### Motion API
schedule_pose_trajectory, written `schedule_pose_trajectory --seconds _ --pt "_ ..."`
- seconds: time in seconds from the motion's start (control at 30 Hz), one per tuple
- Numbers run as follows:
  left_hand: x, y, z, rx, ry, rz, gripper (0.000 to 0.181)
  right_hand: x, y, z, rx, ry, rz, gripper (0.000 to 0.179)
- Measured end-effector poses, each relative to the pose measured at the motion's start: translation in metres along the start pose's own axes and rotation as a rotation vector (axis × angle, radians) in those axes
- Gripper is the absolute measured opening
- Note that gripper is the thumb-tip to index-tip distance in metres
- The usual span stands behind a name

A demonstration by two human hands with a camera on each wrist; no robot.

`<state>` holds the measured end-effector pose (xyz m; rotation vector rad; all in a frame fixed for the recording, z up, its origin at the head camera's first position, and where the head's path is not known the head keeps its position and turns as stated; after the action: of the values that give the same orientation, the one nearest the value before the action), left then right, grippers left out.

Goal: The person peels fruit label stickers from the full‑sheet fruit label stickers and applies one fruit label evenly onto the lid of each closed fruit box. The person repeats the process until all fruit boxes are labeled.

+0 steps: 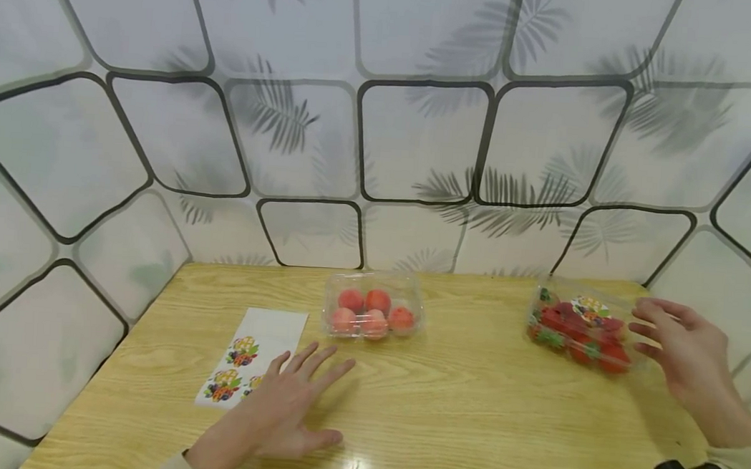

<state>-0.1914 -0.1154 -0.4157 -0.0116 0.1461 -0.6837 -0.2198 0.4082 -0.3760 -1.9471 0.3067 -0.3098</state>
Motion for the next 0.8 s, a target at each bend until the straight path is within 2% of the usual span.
schedule_pose_trajectory --seconds 0.1,0.2,0.53,0.67,0.8 --pt "0.003 -0.004 -0.001 -0.001 0.000 0.018 0.090 0.002 0.000 -0.009 -0.078 -0.086 -0.026 0.010" --pt "0.006 -0.007 -0.001 -0.004 -0.001 0.037 0.090 0.005 0.001 -0.018 -0.113 -0.163 -0.048 0.014" --pt "0.015 -0.021 0.003 0.015 -0.021 0.110 0.089 0.010 0.010 -0.049 -0.060 -0.348 -0.101 0.024" --pt "0.020 -0.027 0.007 -0.010 0.001 0.126 0.089 0.012 0.016 -0.060 -0.059 -0.418 -0.131 0.027" --pt "0.023 -0.032 0.012 -0.046 0.028 0.132 0.089 0.015 0.023 -0.071 -0.014 -0.453 -0.157 0.026"
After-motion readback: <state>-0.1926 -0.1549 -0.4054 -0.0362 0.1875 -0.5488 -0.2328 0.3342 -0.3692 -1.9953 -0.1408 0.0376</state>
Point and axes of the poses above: each hand's wrist, its own x-axis away from the middle knuckle, its own z-axis out of the back of the hand, y = z × x, the point moved 5 cm from there along -x, towards the middle knuckle, and after that the axes turned 10 degrees about -x, right-handed, at the moved point
